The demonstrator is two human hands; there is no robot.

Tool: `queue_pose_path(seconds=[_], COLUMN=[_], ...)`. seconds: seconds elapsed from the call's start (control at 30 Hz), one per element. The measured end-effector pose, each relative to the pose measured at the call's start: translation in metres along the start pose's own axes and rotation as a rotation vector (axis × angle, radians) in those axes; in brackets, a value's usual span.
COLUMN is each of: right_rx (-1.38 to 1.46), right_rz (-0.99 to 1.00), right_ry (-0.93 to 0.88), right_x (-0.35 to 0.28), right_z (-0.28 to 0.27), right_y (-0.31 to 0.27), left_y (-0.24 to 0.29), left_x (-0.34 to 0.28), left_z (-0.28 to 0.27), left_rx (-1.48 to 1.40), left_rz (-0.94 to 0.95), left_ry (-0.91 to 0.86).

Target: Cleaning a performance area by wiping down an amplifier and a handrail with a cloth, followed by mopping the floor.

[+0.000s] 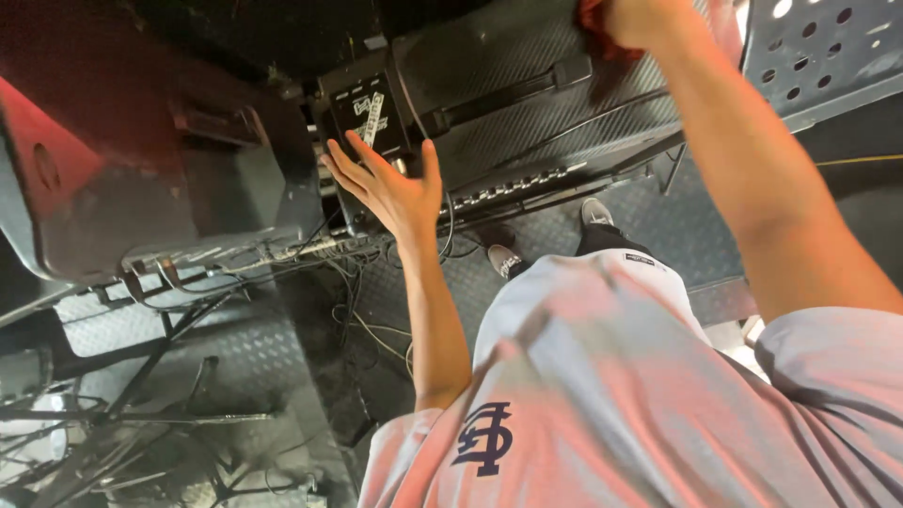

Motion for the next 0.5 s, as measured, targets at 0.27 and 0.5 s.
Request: queue_pose_path(seconds=[0.27,0.5], right_rx=[-0.058,0.22], right_rz=[-0.634,-0.583], right_ry=[0.311,0.056], right_x=[-0.032,-0.095], right_z=[-0.003,-0.051], right_y=[0.034,0.1], left_y=[0.163,0.187], left_x=[-0.047,-0.069], left_z=[0.088,0.148], left_rx=[-0.403,-0.09], left_rz=[0.102,0.18], left_ry=[-0.156,-0.313])
Point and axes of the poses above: each hand's wrist, its own x-axis towards the middle knuckle, its own z-axis out of the palm, y = z × x, the point moved 3 cm from there along x, towards the middle knuckle, and after that the axes turned 13 degrees about y, right-handed, at the moved point
